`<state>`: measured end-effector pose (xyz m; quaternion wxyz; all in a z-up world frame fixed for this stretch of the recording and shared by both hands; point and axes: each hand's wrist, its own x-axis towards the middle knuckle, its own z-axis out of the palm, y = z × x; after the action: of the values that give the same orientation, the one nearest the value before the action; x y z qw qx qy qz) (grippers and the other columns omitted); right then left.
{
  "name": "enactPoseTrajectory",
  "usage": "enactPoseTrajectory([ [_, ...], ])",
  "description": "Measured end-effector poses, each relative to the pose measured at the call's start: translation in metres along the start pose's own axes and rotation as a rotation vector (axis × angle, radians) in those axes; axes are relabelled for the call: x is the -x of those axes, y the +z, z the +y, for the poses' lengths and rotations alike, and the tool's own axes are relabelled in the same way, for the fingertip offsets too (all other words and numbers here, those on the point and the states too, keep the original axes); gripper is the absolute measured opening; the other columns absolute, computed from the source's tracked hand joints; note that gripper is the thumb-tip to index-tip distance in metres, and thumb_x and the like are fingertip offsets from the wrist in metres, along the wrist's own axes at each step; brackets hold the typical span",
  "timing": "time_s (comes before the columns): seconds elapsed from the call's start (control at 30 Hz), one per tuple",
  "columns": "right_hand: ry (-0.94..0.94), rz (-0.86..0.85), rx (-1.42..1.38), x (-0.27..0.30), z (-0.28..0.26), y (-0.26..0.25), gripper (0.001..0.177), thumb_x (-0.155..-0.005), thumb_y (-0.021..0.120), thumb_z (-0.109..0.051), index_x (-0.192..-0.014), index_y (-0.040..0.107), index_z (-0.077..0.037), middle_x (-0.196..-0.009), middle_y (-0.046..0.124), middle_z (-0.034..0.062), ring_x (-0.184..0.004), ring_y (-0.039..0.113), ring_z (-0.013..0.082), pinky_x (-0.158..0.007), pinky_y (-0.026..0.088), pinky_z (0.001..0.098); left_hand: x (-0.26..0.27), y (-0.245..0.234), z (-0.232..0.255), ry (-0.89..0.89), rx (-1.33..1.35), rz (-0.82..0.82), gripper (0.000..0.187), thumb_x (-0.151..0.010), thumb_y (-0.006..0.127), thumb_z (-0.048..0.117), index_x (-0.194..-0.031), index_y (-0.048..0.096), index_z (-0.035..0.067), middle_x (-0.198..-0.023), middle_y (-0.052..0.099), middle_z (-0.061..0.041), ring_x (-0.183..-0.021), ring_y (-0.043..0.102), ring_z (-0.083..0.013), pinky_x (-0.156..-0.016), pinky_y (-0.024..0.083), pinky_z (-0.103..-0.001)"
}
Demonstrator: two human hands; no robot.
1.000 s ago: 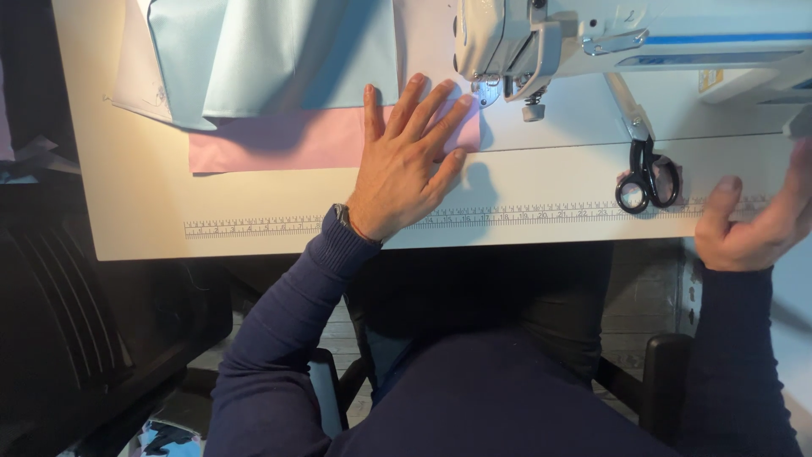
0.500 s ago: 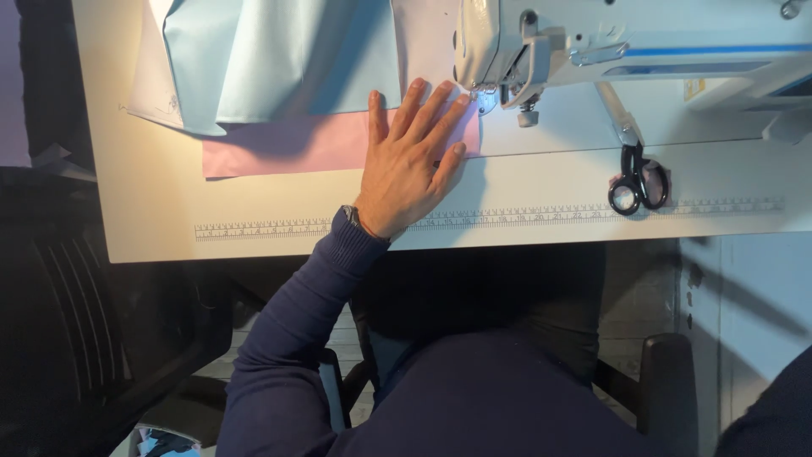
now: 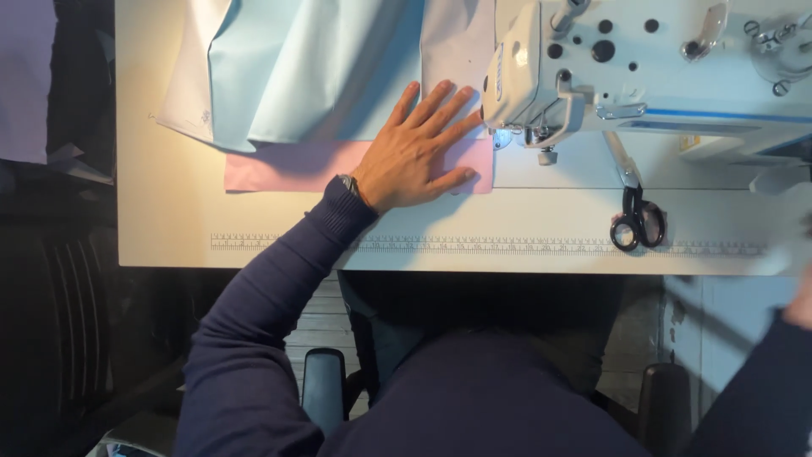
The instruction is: Sewing pieces of leather together using an industrial sewing machine and trimming with scissors.
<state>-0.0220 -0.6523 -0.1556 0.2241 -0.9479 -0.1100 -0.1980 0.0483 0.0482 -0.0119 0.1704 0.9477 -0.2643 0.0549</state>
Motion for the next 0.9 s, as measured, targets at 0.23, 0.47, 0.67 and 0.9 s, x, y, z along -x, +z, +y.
enactPoseTrajectory([
  [0.23, -0.089, -0.124, 0.137, -0.106, -0.348, -0.011, 0.03, -0.094, 0.086, -0.025, -0.098, 0.071, 0.001, -0.121, 0.074, 0.0153, -0.114, 0.068, 0.0299, -0.107, 0.053, 0.0415, 0.024, -0.019, 0.016, -0.088, 0.017, -0.011, 0.075, -0.101, 0.047, 0.069, -0.161, 0.039, 0.025, -0.168, 0.031, -0.012, -0.157, 0.023, -0.0337, -0.128, 0.01, -0.059],
  [0.47, 0.065, -0.26, 0.184, -0.099, -0.33, -0.007, 0.02, -0.1, 0.078, -0.019, -0.113, 0.077, -0.004, -0.119, 0.074, 0.0092, -0.104, 0.064, 0.0291, -0.098, 0.054, 0.0375, 0.044, -0.025, 0.018, -0.201, 0.012, 0.045, 0.075, -0.101, 0.049, 0.068, -0.16, 0.04, 0.023, -0.168, 0.034, -0.011, -0.157, 0.025, -0.0343, -0.128, 0.011, -0.059],
  [0.67, 0.109, -0.345, 0.195, -0.099, -0.336, -0.019, 0.03, -0.092, 0.084, -0.029, -0.096, 0.077, 0.0, -0.105, 0.065, 0.0114, -0.091, 0.066, 0.0229, -0.082, 0.056, 0.0342, 0.082, -0.049, 0.02, -0.237, 0.028, 0.016, 0.075, -0.099, 0.051, 0.065, -0.159, 0.041, 0.022, -0.166, 0.035, -0.013, -0.155, 0.025, -0.0351, -0.126, 0.011, -0.06],
  [0.9, 0.895, -1.28, -1.087, -0.07, -0.367, 0.02, 0.072, -0.078, 0.073, -0.056, -0.12, 0.063, 0.002, -0.084, 0.065, 0.0113, -0.057, 0.06, 0.0169, -0.043, 0.048, 0.0279, 0.123, -0.057, 0.048, -0.34, 0.049, 0.0, 0.069, -0.102, 0.054, 0.055, -0.159, 0.042, 0.019, -0.167, 0.034, -0.012, -0.157, 0.026, -0.0329, -0.127, 0.014, -0.057],
])
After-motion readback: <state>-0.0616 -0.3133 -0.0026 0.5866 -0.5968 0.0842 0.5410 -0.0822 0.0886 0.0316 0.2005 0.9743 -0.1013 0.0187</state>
